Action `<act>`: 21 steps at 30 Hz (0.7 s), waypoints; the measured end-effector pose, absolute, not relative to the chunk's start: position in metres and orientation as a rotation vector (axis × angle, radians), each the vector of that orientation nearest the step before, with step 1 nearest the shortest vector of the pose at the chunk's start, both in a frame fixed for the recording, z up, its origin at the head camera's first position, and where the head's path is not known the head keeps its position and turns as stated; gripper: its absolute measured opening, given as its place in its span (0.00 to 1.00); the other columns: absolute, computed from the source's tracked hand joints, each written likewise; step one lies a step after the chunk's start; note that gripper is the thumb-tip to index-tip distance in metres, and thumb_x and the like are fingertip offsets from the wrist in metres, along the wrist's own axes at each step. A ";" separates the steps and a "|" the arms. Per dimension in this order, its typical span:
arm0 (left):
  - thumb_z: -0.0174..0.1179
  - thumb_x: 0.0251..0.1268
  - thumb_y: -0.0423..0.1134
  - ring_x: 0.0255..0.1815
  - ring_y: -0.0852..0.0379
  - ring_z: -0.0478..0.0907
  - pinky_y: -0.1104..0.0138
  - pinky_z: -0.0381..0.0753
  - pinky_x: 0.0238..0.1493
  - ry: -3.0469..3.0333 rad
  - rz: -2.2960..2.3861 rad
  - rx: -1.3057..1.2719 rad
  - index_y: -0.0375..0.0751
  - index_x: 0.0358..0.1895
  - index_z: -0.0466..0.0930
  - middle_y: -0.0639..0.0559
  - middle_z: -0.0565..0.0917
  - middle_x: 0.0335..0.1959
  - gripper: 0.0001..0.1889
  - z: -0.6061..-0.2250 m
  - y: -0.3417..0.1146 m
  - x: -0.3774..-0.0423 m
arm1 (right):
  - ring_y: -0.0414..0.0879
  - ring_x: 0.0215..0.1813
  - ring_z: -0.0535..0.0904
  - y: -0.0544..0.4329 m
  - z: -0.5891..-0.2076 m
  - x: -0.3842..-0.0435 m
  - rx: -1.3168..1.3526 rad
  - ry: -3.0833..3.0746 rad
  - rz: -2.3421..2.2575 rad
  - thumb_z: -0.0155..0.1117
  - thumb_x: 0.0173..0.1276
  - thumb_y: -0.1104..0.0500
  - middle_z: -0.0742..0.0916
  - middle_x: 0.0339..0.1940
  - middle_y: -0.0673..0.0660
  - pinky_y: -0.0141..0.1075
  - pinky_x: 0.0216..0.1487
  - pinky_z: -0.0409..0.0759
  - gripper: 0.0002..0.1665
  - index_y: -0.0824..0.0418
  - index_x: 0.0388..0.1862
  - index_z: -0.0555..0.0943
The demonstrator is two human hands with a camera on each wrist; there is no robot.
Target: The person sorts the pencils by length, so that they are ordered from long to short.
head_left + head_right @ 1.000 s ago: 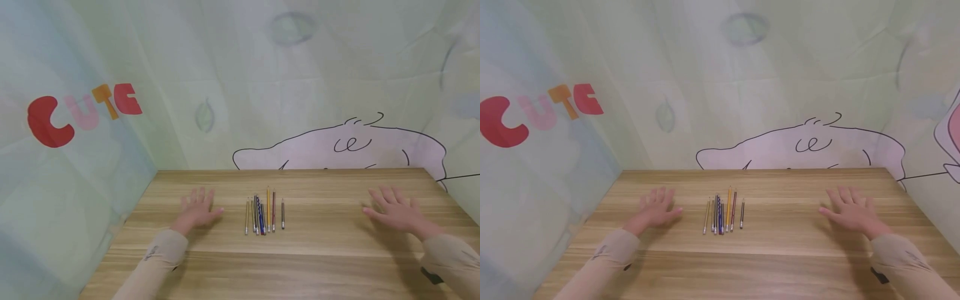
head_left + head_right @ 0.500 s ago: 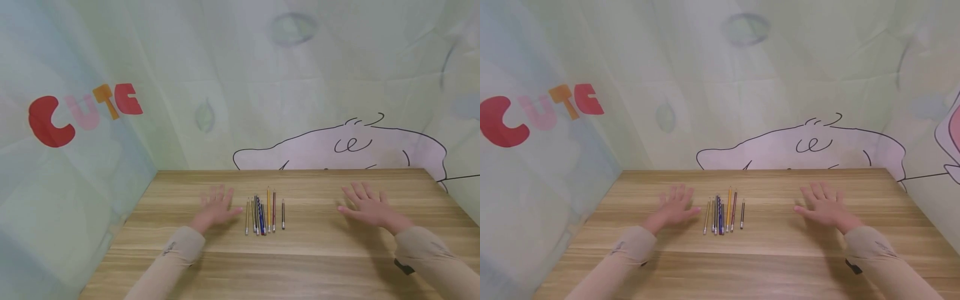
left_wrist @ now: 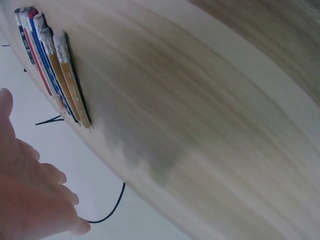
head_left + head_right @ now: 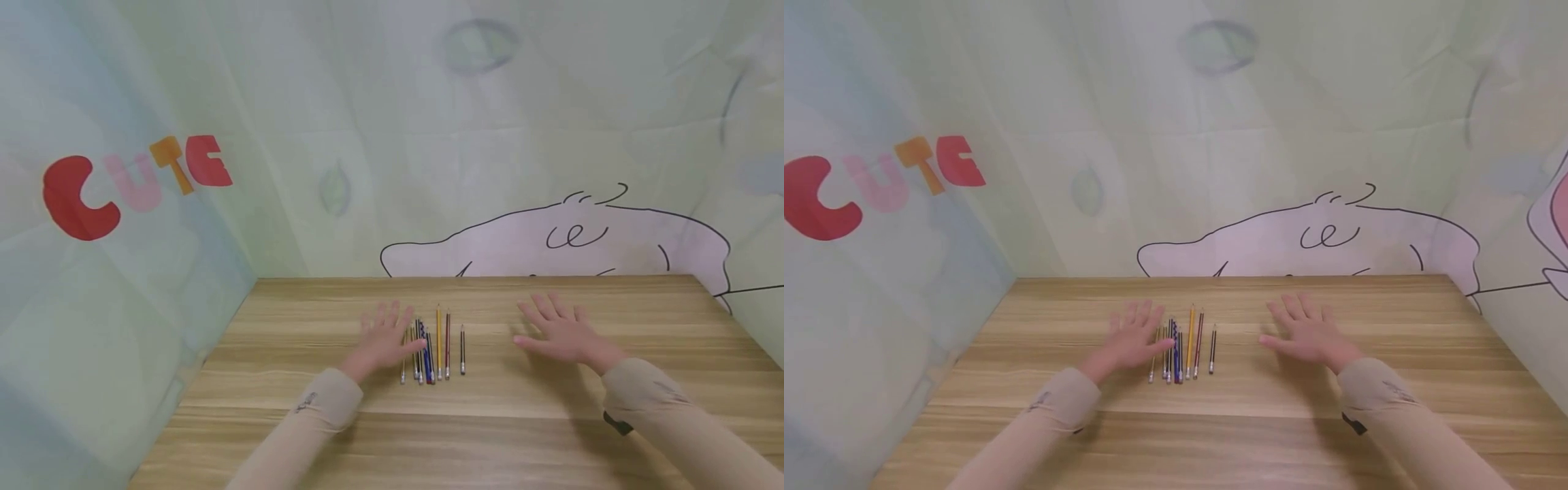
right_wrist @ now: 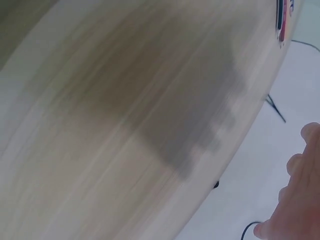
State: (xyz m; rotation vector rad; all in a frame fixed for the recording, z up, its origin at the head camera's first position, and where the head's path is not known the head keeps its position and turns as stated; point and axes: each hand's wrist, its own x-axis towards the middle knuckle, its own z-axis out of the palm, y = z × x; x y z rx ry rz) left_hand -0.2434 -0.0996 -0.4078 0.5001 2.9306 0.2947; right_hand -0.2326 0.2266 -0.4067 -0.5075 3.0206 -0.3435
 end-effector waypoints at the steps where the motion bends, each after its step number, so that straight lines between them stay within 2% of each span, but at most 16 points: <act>1: 0.39 0.60 0.64 0.70 0.39 0.33 0.41 0.29 0.63 2.933 0.296 0.503 0.48 0.69 0.43 0.42 0.39 0.70 0.39 -0.408 -0.097 -0.243 | 0.64 0.70 0.37 0.223 -0.407 -0.234 -0.518 3.026 -0.337 0.41 0.57 0.27 0.50 0.71 0.62 0.69 0.57 0.35 0.48 0.52 0.69 0.51; 8: 0.41 0.61 0.61 0.70 0.42 0.31 0.43 0.29 0.64 2.948 0.314 0.508 0.48 0.69 0.43 0.45 0.41 0.71 0.37 -0.410 -0.081 -0.245 | 0.62 0.71 0.37 0.199 -0.412 -0.241 -0.577 3.030 -0.359 0.41 0.58 0.28 0.49 0.72 0.60 0.68 0.59 0.35 0.46 0.50 0.69 0.50; 13: 0.49 0.60 0.54 0.71 0.42 0.37 0.44 0.32 0.65 2.977 0.401 0.503 0.46 0.69 0.46 0.46 0.51 0.69 0.36 -0.415 -0.070 -0.251 | 0.61 0.71 0.36 0.181 -0.415 -0.242 -0.610 3.018 -0.428 0.47 0.58 0.32 0.50 0.72 0.59 0.67 0.60 0.36 0.45 0.51 0.69 0.50; 16: 0.53 0.59 0.49 0.70 0.43 0.44 0.44 0.37 0.66 3.003 0.476 0.466 0.46 0.67 0.51 0.48 0.59 0.67 0.34 -0.418 -0.065 -0.255 | 0.62 0.71 0.39 0.171 -0.417 -0.242 -0.645 3.019 -0.478 0.50 0.59 0.35 0.52 0.71 0.60 0.66 0.61 0.39 0.45 0.54 0.69 0.52; 21: 0.55 0.58 0.43 0.62 0.48 0.63 0.52 0.54 0.65 3.051 0.595 0.376 0.46 0.60 0.66 0.50 0.73 0.58 0.25 -0.419 -0.061 -0.262 | 0.62 0.70 0.46 0.158 -0.424 -0.245 -0.708 3.047 -0.537 0.54 0.58 0.38 0.57 0.69 0.62 0.63 0.63 0.45 0.44 0.57 0.67 0.56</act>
